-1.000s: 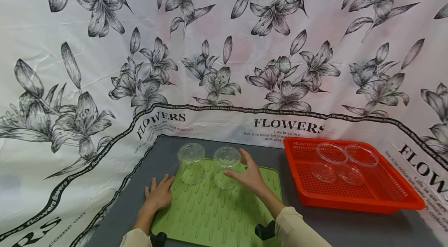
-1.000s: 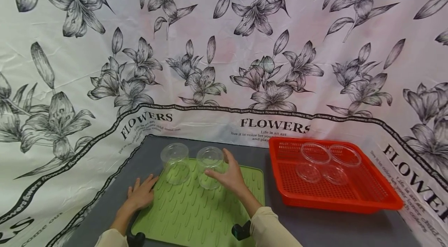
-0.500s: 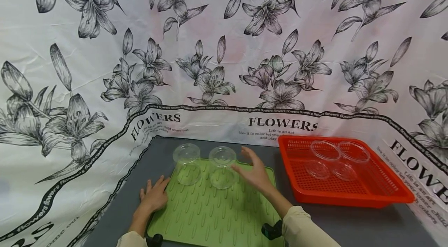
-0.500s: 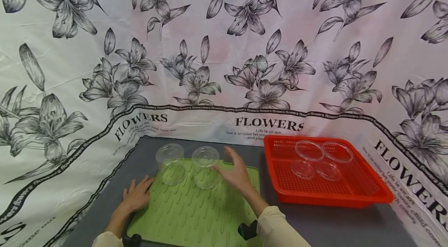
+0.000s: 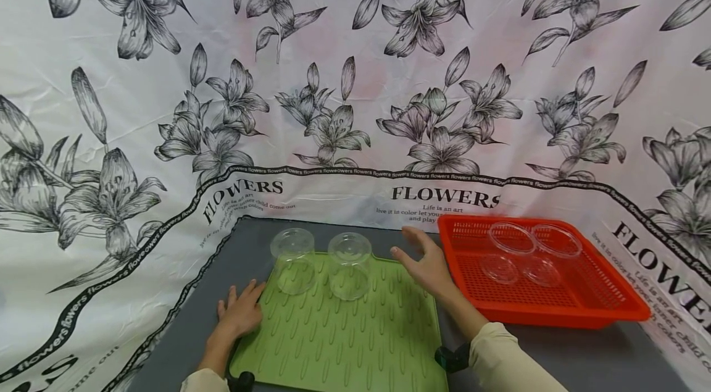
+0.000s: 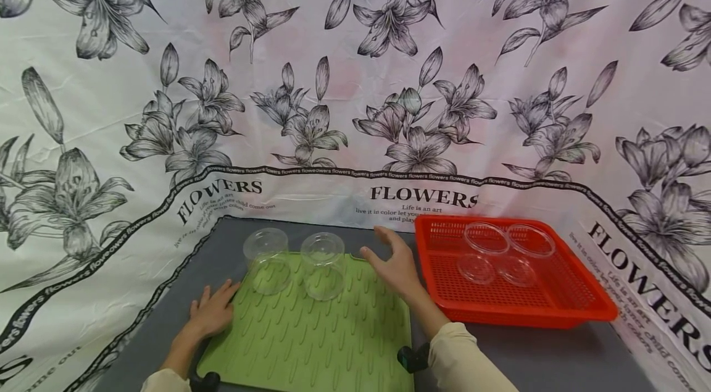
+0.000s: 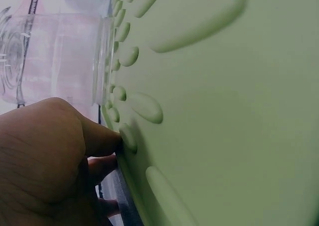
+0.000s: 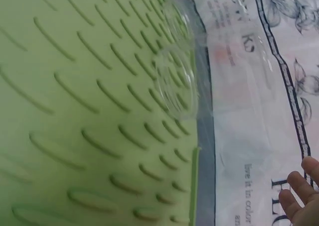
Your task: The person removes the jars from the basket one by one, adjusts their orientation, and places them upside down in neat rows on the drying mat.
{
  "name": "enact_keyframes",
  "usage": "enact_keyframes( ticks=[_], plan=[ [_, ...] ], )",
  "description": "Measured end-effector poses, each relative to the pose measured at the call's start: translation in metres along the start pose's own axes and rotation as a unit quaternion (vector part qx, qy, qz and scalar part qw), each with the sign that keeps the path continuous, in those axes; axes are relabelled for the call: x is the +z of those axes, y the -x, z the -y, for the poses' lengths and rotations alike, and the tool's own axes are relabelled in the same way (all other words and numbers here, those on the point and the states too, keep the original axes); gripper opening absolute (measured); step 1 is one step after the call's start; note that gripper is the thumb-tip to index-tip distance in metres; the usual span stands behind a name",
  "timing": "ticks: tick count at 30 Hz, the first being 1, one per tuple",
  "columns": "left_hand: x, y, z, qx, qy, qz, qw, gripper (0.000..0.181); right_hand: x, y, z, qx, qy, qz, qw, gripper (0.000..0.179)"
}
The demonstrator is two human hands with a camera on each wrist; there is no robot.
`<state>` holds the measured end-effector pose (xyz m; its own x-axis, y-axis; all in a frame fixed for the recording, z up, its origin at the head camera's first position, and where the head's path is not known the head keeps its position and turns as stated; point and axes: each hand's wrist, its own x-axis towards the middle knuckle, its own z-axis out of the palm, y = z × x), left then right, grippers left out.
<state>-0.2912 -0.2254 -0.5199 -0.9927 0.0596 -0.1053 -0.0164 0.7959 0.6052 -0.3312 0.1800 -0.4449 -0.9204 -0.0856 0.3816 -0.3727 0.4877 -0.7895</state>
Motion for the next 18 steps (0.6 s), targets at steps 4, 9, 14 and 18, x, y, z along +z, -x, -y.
enact_keyframes(
  ticks=[4, 9, 14, 18],
  plan=[
    [-0.001, 0.0, 0.0, 0.004, -0.004, 0.0, 1.0, 0.054, -0.016, -0.002, -0.001, -0.001, 0.006, -0.006, 1.0, 0.059],
    [-0.002, 0.001, -0.001, 0.004, -0.009, 0.0, 1.0, 0.054, -0.035, -0.001, -0.006, -0.004, 0.008, -0.014, 0.9999, 0.058],
    [-0.003, 0.002, 0.001, 0.008, -0.009, 0.002, 0.9999, 0.054, -0.053, 0.001, -0.012, 0.02, 0.017, -0.018, 0.9995, 0.061],
    [-0.002, 0.001, 0.001, 0.01, -0.008, 0.003, 0.9999, 0.054, -0.067, 0.004, -0.017, 0.041, 0.014, -0.024, 0.9988, 0.064]
  ],
)
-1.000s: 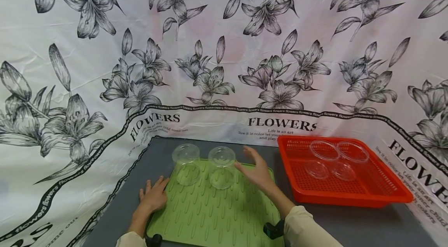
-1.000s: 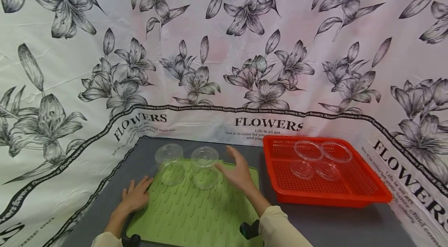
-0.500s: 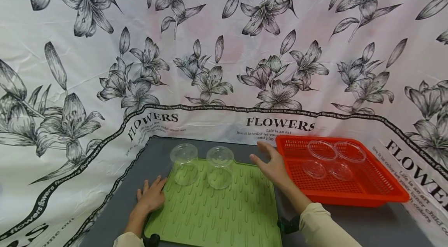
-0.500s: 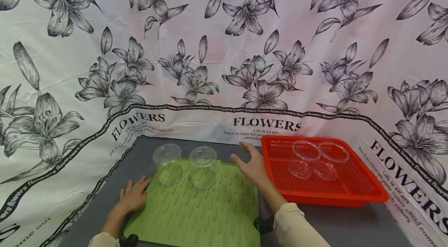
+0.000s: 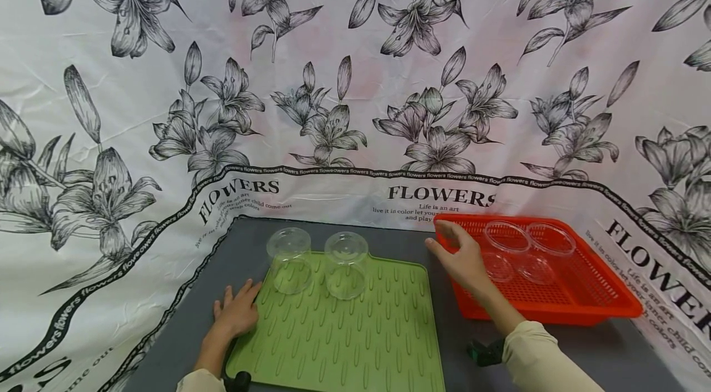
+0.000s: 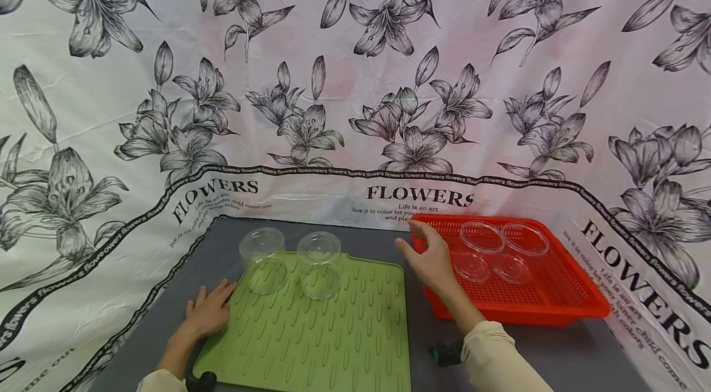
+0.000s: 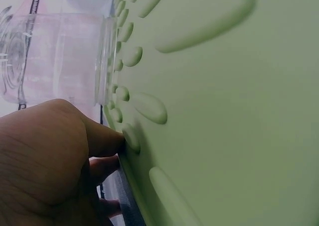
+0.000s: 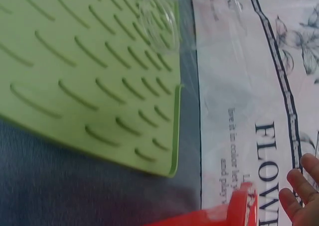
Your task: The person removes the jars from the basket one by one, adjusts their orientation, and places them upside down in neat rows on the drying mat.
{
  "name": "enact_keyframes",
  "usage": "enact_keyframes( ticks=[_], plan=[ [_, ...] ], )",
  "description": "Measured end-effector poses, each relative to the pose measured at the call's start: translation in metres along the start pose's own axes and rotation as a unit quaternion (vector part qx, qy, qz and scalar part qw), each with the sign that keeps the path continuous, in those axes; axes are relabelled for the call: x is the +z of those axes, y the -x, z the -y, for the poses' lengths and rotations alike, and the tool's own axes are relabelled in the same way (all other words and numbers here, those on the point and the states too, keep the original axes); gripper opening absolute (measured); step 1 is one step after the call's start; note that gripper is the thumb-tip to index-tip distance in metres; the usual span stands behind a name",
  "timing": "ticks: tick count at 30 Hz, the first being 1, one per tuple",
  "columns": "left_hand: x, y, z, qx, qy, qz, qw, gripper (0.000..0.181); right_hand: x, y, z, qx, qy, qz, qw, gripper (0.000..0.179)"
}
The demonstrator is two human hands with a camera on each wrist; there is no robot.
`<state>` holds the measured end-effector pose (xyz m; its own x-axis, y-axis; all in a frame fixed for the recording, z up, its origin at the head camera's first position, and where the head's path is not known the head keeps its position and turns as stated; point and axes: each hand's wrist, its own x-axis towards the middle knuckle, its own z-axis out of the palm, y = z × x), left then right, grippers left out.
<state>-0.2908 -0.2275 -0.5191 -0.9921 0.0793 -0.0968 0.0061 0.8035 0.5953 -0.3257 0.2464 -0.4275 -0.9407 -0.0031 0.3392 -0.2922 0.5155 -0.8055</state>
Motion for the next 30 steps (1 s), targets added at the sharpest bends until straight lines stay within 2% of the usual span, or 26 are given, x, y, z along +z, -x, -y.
enact_keyframes(
  ticks=[10, 17, 23, 30],
  plan=[
    [0.001, 0.0, -0.001, -0.008, 0.007, -0.004, 0.9999, 0.053, -0.029, 0.002, -0.018, 0.006, 0.04, -0.04, 0.9984, 0.062],
    [0.0, 0.001, -0.001, -0.001, 0.007, -0.006, 1.0, 0.053, -0.053, 0.007, -0.031, 0.012, 0.084, -0.078, 0.9933, 0.061],
    [0.0, 0.003, 0.0, -0.002, 0.01, -0.003, 0.9999, 0.054, -0.067, 0.009, -0.044, 0.008, 0.097, -0.113, 0.9888, 0.062],
    [0.0, 0.002, -0.002, 0.0, 0.012, 0.0, 0.9999, 0.053, -0.086, 0.006, -0.057, 0.045, 0.13, -0.138, 0.9807, 0.072]
  ],
)
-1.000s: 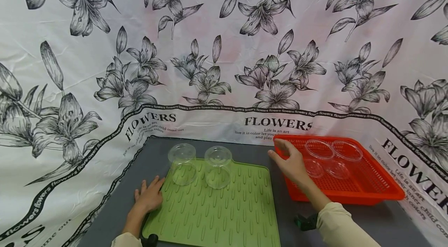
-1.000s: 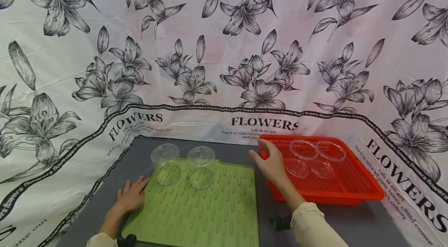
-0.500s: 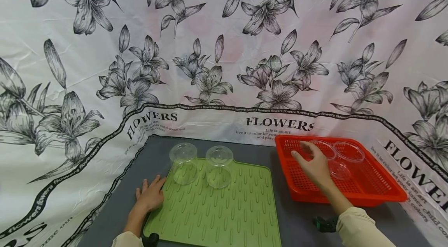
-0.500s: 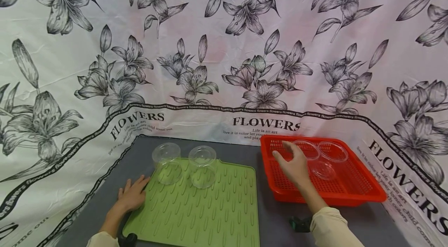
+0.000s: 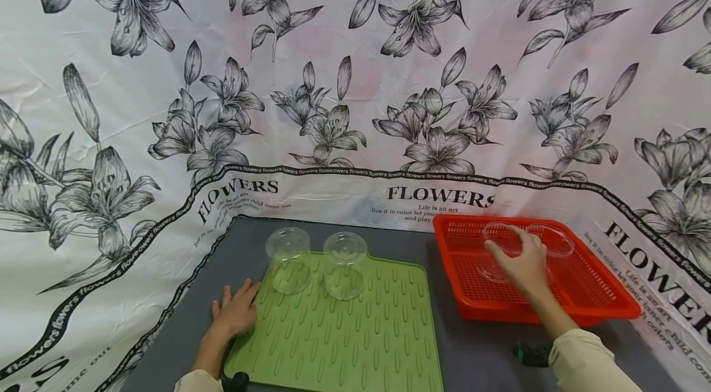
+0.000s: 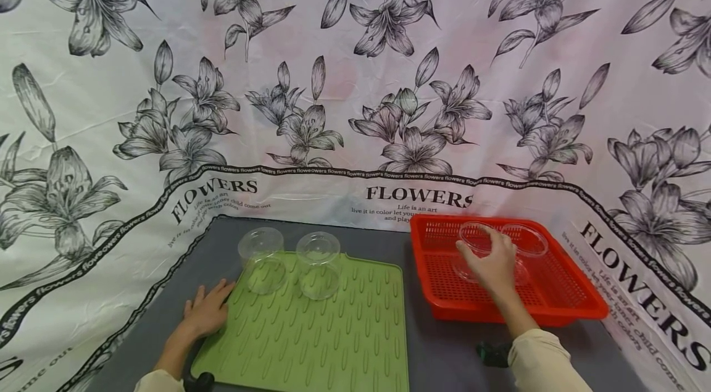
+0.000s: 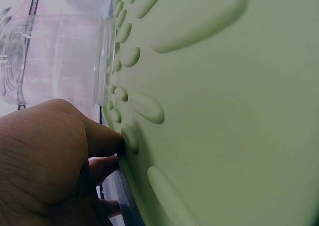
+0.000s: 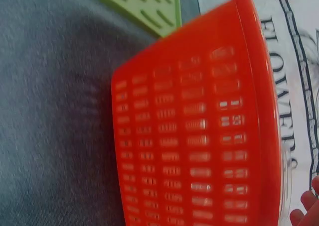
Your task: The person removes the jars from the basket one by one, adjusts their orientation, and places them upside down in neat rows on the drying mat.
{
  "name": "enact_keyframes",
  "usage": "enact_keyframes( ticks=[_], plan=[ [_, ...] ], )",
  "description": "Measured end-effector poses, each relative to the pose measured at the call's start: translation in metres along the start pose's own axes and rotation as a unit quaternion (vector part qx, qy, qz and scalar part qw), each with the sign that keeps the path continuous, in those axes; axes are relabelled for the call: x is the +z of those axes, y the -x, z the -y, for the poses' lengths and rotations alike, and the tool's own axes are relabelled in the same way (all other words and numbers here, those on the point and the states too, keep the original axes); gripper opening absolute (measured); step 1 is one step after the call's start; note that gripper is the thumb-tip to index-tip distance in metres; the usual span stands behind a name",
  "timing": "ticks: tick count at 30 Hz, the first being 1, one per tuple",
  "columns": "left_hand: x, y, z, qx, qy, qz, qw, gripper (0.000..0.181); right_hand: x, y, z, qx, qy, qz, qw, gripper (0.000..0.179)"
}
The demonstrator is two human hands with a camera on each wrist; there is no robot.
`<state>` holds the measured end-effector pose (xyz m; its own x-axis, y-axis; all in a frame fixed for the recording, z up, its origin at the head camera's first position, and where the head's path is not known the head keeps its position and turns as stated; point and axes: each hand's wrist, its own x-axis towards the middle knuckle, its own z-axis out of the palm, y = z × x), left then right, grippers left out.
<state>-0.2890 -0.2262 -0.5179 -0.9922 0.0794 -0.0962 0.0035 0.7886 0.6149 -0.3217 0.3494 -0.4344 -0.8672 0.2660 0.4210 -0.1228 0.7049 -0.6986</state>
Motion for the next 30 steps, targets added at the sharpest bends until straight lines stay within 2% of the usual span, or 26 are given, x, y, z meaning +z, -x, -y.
enact_keyframes(
  ticks=[4, 8, 13, 19, 30],
  plan=[
    [0.0, 0.0, 0.001, 0.001, -0.004, 0.001, 1.0, 0.053, -0.005, -0.004, -0.009, 0.008, 0.016, -0.017, 0.9997, 0.076],
    [0.0, -0.001, 0.001, 0.002, -0.006, 0.0, 1.0, 0.053, -0.009, -0.007, -0.019, 0.024, 0.035, -0.014, 0.999, 0.081],
    [0.0, 0.001, 0.0, 0.005, -0.01, -0.003, 0.9999, 0.053, -0.015, -0.01, -0.026, 0.046, 0.064, 0.004, 0.9969, 0.091],
    [0.0, 0.001, -0.001, -0.002, -0.013, -0.002, 0.9999, 0.053, -0.023, -0.017, -0.033, 0.043, 0.091, 0.039, 0.9942, 0.097],
    [0.0, 0.001, -0.001, -0.003, -0.007, 0.001, 1.0, 0.053, -0.031, -0.032, -0.042, 0.058, 0.142, 0.103, 0.9828, 0.11]
  ],
)
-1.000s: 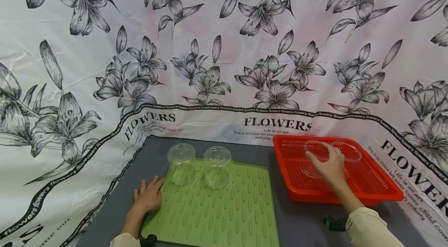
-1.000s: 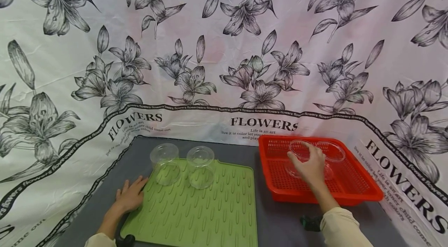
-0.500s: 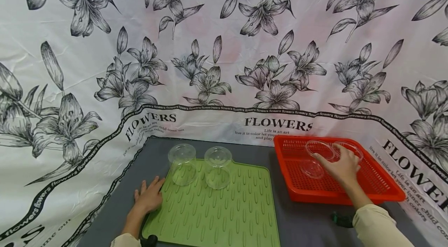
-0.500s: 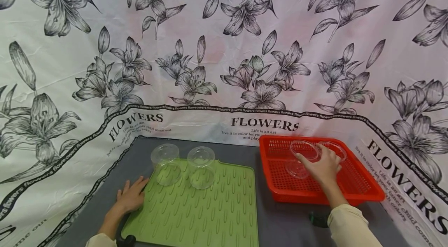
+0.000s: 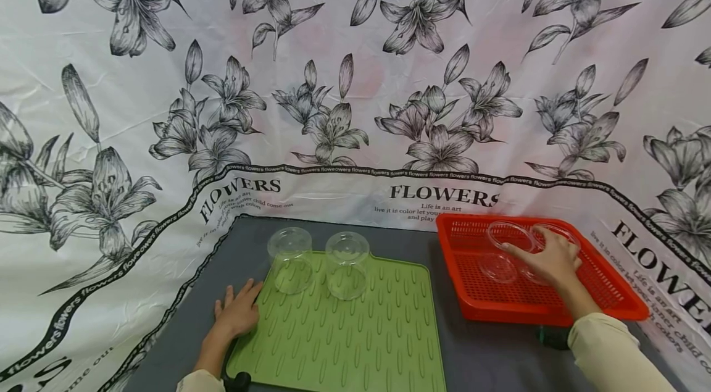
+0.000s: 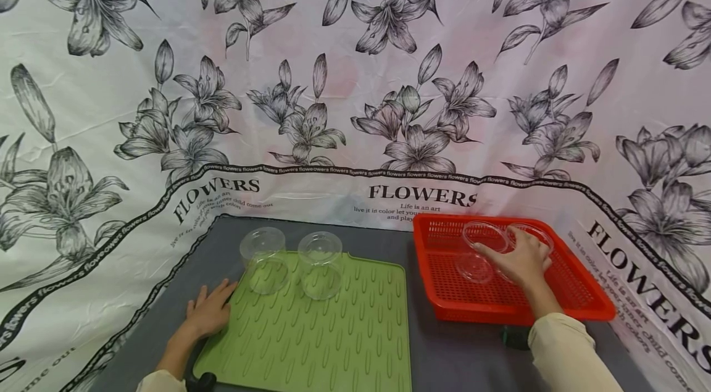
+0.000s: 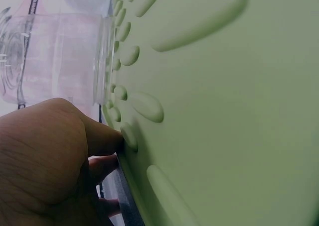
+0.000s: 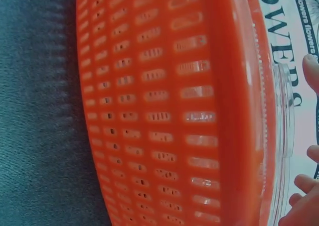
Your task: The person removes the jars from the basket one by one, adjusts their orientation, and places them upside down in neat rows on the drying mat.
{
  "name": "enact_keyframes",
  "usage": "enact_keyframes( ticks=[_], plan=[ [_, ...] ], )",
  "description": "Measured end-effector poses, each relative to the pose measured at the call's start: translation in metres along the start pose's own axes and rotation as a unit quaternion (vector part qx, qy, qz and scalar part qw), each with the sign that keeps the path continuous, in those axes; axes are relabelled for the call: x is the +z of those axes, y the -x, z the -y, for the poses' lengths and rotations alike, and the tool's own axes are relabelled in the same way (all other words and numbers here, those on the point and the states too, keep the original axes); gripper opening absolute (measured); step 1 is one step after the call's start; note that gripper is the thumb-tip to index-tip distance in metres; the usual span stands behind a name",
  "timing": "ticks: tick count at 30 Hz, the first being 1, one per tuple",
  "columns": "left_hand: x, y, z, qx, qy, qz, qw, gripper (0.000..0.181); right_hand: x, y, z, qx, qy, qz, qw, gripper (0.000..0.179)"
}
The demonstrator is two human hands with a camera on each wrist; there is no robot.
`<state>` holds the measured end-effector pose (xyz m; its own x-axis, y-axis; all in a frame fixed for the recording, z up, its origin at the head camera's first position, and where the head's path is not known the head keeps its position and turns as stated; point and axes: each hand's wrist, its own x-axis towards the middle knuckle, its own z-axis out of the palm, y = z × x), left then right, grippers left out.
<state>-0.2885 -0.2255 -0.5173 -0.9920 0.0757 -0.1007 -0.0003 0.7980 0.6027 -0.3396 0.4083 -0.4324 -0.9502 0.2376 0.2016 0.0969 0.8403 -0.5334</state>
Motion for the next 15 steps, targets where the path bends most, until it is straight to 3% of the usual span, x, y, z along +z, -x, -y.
enact_keyframes(
  ticks=[10, 15],
  plan=[
    [0.0005, 0.0001, 0.0001, -0.006, -0.002, 0.0, 1.0, 0.054, -0.0026, -0.0057, 0.0028, 0.016, 0.024, 0.04, 0.9988, 0.118],
    [0.0011, -0.0013, 0.0013, -0.004, 0.002, -0.002, 1.0, 0.054, -0.0047, -0.0083, 0.0031, 0.02, 0.034, 0.078, 0.9962, 0.122]
  ],
)
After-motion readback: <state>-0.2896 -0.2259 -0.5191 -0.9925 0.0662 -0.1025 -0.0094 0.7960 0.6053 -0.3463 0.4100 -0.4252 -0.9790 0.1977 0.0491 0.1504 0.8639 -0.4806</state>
